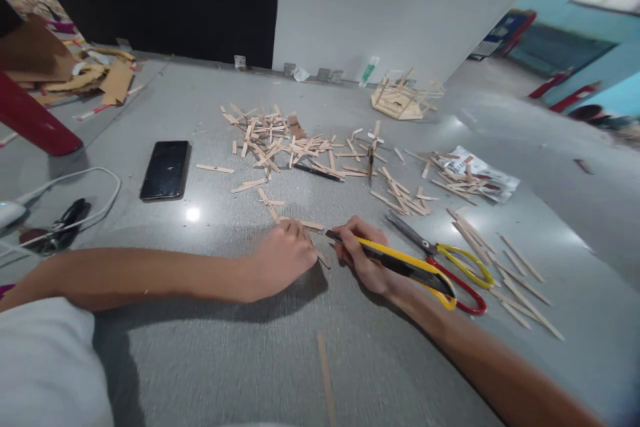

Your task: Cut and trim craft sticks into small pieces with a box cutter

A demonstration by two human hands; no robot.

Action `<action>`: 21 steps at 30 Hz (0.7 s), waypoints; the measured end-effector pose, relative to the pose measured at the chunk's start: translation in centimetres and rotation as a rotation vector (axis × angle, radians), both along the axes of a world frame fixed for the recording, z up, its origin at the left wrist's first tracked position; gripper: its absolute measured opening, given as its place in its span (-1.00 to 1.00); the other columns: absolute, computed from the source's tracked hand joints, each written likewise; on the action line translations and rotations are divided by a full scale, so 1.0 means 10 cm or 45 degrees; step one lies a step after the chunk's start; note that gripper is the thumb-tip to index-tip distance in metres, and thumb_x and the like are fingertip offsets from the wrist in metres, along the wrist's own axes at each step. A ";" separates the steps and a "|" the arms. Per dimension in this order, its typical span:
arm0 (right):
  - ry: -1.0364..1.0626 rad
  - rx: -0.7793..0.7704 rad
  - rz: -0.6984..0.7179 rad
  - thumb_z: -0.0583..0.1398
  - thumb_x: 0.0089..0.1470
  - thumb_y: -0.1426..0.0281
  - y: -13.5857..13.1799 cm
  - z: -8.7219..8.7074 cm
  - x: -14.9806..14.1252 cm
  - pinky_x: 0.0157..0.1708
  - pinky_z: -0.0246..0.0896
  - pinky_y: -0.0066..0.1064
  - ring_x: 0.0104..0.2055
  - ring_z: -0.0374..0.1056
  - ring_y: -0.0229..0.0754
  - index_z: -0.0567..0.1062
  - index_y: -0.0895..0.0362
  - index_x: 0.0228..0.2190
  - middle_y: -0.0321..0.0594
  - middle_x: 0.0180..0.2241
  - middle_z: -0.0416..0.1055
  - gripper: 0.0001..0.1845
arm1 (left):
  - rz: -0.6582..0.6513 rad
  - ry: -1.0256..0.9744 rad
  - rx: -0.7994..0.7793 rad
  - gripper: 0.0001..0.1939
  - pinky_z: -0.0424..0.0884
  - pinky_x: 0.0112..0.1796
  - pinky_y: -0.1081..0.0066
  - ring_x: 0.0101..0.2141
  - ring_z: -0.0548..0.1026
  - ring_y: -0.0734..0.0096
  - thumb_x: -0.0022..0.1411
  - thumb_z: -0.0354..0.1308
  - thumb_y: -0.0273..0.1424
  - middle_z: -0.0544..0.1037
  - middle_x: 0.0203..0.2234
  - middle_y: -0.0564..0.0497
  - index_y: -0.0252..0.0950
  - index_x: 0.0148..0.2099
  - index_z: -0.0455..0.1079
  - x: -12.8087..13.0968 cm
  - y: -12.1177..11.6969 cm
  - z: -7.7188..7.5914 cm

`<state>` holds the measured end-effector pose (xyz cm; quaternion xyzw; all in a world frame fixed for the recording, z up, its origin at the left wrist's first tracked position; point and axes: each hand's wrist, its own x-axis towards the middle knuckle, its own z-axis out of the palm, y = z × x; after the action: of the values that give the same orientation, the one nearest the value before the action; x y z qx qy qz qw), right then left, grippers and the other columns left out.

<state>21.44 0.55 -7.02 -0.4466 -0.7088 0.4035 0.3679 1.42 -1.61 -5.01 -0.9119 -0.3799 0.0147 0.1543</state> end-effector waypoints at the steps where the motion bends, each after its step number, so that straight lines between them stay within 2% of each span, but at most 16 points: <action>1: 0.019 -0.009 -0.027 0.12 0.30 0.03 0.00 -0.01 0.01 -0.60 0.09 -0.47 -0.65 0.19 -0.34 0.38 0.07 -0.43 -0.40 -0.66 0.32 -0.59 | -0.018 -0.029 -0.052 -0.81 0.46 -0.25 0.28 -0.26 0.62 0.12 0.26 0.09 -0.67 0.64 -0.38 -0.22 -0.44 -0.27 0.53 -0.01 0.01 0.03; 4: 0.100 -0.048 -0.099 0.14 0.28 0.02 -0.01 -0.02 0.01 -0.63 0.08 -0.49 -0.65 0.20 -0.34 0.40 0.07 -0.39 -0.39 -0.65 0.33 -0.60 | -0.017 -0.124 -0.235 -0.83 0.43 -0.29 0.32 -0.30 0.60 0.17 0.22 0.11 -0.68 0.60 -0.43 -0.14 -0.38 -0.32 0.46 -0.05 0.06 0.13; 6: 0.192 -0.067 -0.170 0.15 0.26 -0.01 0.00 -0.02 0.01 -0.67 0.06 -0.50 -0.67 0.18 -0.34 0.41 0.07 -0.35 -0.39 -0.63 0.34 -0.59 | 0.072 -0.225 -0.359 -0.86 0.39 -0.36 0.34 -0.37 0.58 0.21 0.24 0.09 -0.66 0.59 -0.45 -0.11 -0.38 -0.26 0.44 -0.09 0.10 0.22; 8: 0.296 -0.087 -0.257 0.15 0.24 -0.03 0.02 -0.01 0.00 -0.71 0.03 -0.52 -0.70 0.14 -0.36 0.40 0.07 -0.35 -0.40 -0.63 0.34 -0.58 | 0.200 -0.427 -0.496 -0.86 0.30 -0.46 0.38 -0.49 0.52 0.28 0.34 0.02 -0.58 0.56 -0.51 -0.07 -0.38 -0.19 0.41 -0.13 0.13 0.35; 10: 0.383 -0.110 -0.328 0.16 0.23 -0.05 0.05 0.00 0.00 -0.74 -0.01 -0.53 -0.72 0.11 -0.37 0.36 0.05 -0.37 -0.41 -0.63 0.35 -0.57 | 0.258 -0.804 -0.766 -0.81 0.27 -0.48 0.42 -0.54 0.47 0.40 0.45 -0.02 -0.42 0.55 -0.53 0.00 -0.32 -0.20 0.38 -0.17 0.15 0.52; 11: 0.407 -0.132 -0.343 0.16 0.22 -0.06 0.06 0.00 -0.01 -0.75 -0.03 -0.54 -0.73 0.10 -0.38 0.34 0.05 -0.38 -0.42 -0.64 0.35 -0.57 | 0.253 -1.000 -0.969 -0.82 0.27 -0.50 0.46 -0.55 0.46 0.45 0.46 -0.01 -0.38 0.56 -0.52 0.03 -0.29 -0.21 0.36 -0.18 0.15 0.61; 13: 0.417 -0.179 -0.347 0.16 0.21 -0.08 0.09 0.00 -0.01 -0.77 -0.06 -0.55 -0.74 0.10 -0.37 0.33 0.04 -0.39 -0.42 -0.65 0.34 -0.55 | 0.264 -1.307 -1.335 -0.81 0.30 -0.49 0.50 -0.53 0.47 0.50 0.47 -0.01 -0.33 0.55 -0.53 0.07 -0.28 -0.22 0.31 -0.20 0.14 0.77; 14: 0.412 -0.196 -0.337 0.16 0.20 -0.08 0.10 0.00 -0.01 -0.78 -0.06 -0.55 -0.74 0.10 -0.37 0.33 0.04 -0.39 -0.42 -0.66 0.34 -0.55 | 0.259 -1.418 -1.456 -0.80 0.30 -0.50 0.52 -0.53 0.46 0.51 0.47 0.01 -0.31 0.53 -0.55 0.09 -0.27 -0.23 0.30 -0.21 0.12 0.83; 17: 0.402 -0.200 -0.324 0.16 0.19 -0.10 0.12 -0.02 -0.01 -0.77 -0.03 -0.54 -0.75 0.10 -0.38 0.34 0.05 -0.39 -0.43 -0.66 0.34 -0.53 | 0.250 -1.577 -1.595 -0.79 0.29 -0.51 0.54 -0.52 0.45 0.53 0.45 0.06 -0.26 0.52 -0.55 0.10 -0.27 -0.22 0.33 -0.22 0.08 0.93; 21: 0.411 -0.227 -0.292 0.17 0.18 -0.11 0.12 -0.06 0.01 -0.75 -0.03 -0.54 -0.73 0.10 -0.38 0.35 0.06 -0.38 -0.42 -0.65 0.34 -0.52 | 0.222 -1.624 -1.613 -0.78 0.30 -0.48 0.55 -0.50 0.46 0.55 0.44 0.10 -0.23 0.55 -0.53 0.09 -0.28 -0.19 0.39 -0.22 0.03 0.95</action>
<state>21.53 1.70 -7.67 -0.4845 -0.5467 0.4864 0.4793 -0.81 -1.34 4.47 -0.6289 -0.3819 -0.2757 -0.6186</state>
